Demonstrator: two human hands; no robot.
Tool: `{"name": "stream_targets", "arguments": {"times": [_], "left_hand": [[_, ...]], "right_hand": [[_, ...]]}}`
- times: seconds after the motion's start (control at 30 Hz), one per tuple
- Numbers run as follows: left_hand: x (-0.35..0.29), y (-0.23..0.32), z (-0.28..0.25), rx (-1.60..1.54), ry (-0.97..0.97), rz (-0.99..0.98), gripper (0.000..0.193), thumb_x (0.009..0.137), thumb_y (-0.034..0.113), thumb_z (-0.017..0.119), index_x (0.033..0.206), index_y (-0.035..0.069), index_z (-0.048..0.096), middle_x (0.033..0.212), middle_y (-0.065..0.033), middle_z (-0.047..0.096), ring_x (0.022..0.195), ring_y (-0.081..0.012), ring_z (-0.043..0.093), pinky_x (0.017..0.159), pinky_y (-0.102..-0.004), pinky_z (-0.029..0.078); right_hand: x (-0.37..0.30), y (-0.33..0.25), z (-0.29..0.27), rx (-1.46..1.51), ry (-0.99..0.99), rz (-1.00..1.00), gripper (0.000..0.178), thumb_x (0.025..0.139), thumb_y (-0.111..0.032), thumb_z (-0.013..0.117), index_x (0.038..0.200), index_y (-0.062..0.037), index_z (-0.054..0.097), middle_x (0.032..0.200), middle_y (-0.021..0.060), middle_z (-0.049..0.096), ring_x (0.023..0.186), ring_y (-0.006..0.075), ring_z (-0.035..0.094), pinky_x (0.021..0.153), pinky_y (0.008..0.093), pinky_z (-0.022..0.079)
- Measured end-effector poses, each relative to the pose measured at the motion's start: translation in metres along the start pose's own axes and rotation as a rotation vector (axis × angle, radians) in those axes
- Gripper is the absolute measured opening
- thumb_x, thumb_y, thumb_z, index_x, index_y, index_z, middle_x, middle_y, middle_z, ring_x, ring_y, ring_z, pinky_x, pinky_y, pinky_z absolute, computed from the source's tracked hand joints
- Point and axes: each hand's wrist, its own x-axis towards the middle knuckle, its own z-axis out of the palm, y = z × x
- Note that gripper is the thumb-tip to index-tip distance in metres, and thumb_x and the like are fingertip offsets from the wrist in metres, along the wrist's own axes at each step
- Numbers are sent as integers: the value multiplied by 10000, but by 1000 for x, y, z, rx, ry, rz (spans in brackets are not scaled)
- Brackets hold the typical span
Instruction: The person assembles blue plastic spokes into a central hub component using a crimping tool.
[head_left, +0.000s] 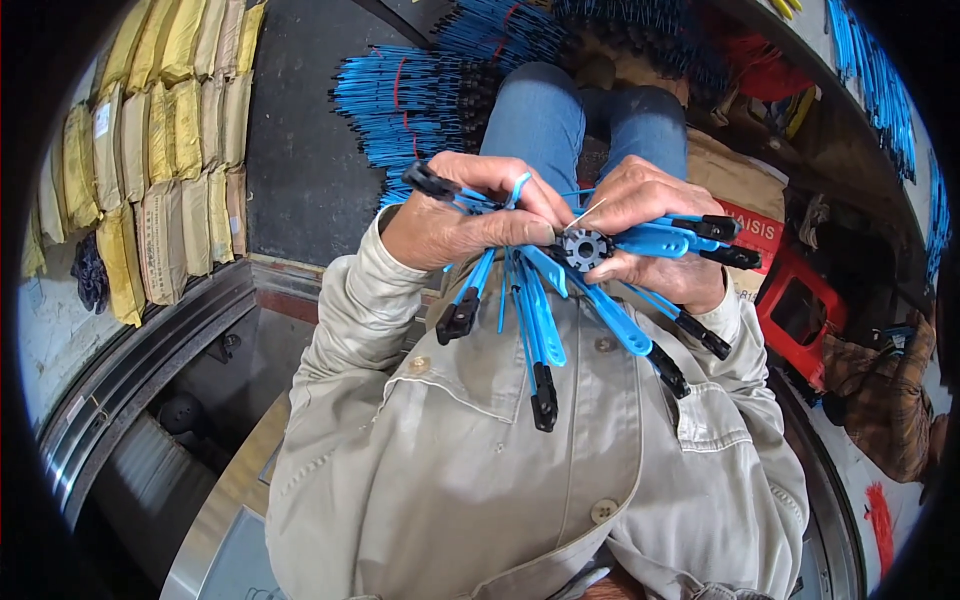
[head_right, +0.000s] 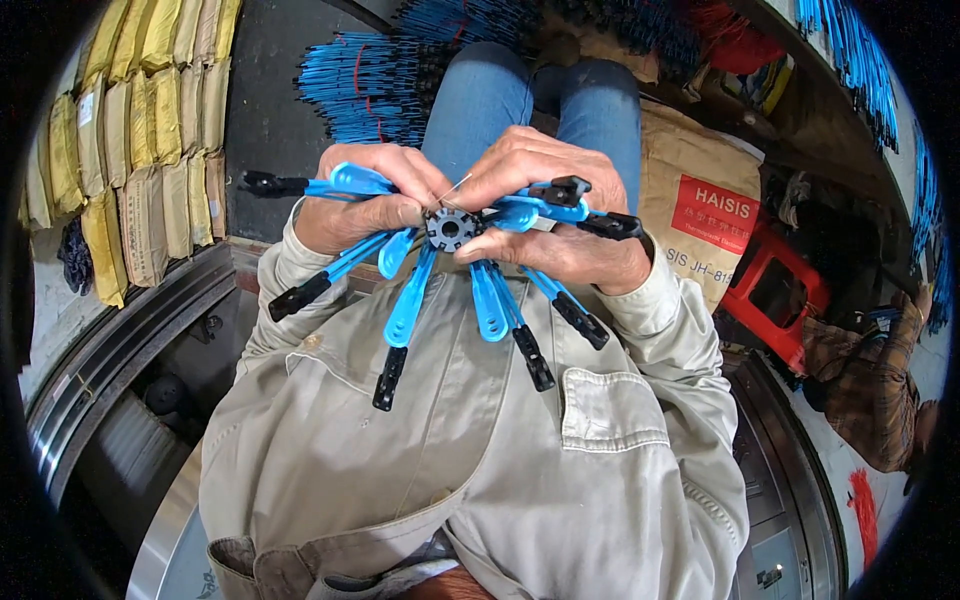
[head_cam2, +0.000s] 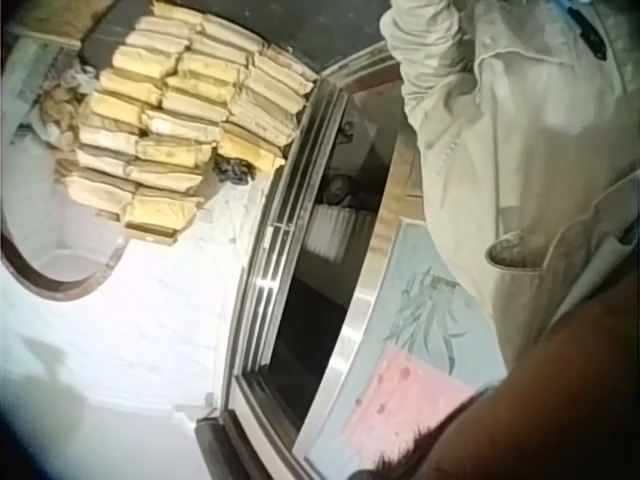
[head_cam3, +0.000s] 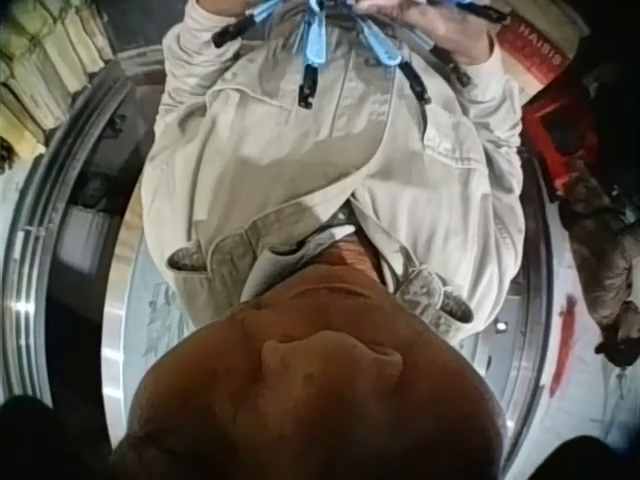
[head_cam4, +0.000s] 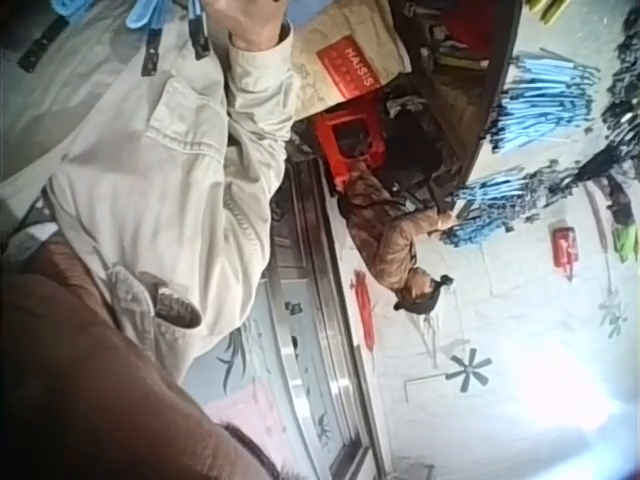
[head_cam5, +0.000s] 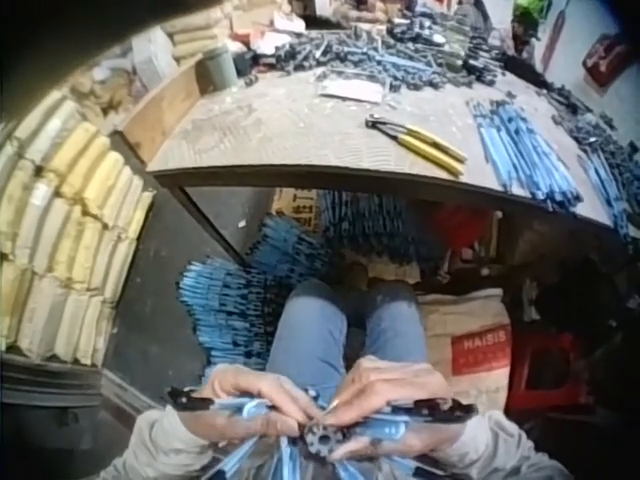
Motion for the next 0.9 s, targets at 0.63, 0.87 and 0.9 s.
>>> {"name": "stream_targets", "arguments": {"times": [0.63, 0.87, 0.9], "left_hand": [[34, -1, -28, 218, -391, 18, 191, 774, 196, 704, 758, 28, 615, 814, -57, 602, 759, -138, 561, 691, -282, 450], [30, -12, -32, 15, -229, -9, 134, 774, 130, 682, 809, 20, 615, 852, -52, 601, 806, -160, 568, 748, -294, 450], [28, -12, -32, 47, -115, 0, 130, 782, 110, 663, 848, 11, 610, 863, -54, 599, 815, -164, 567, 764, -297, 450]], "right_hand": [[21, -18, -15, 134, -264, 71, 314, 676, -107, 774, 960, -62, 648, 868, 77, 614, 820, 204, 563, 724, 305, 427], [20, -11, -4, 336, -117, 173, 256, 696, -80, 763, 910, -13, 639, 899, 52, 620, 844, 134, 559, 758, 282, 446], [22, -12, -3, 328, -121, 160, 256, 696, -80, 763, 910, -13, 639, 899, 52, 620, 844, 134, 559, 758, 282, 446]]}}
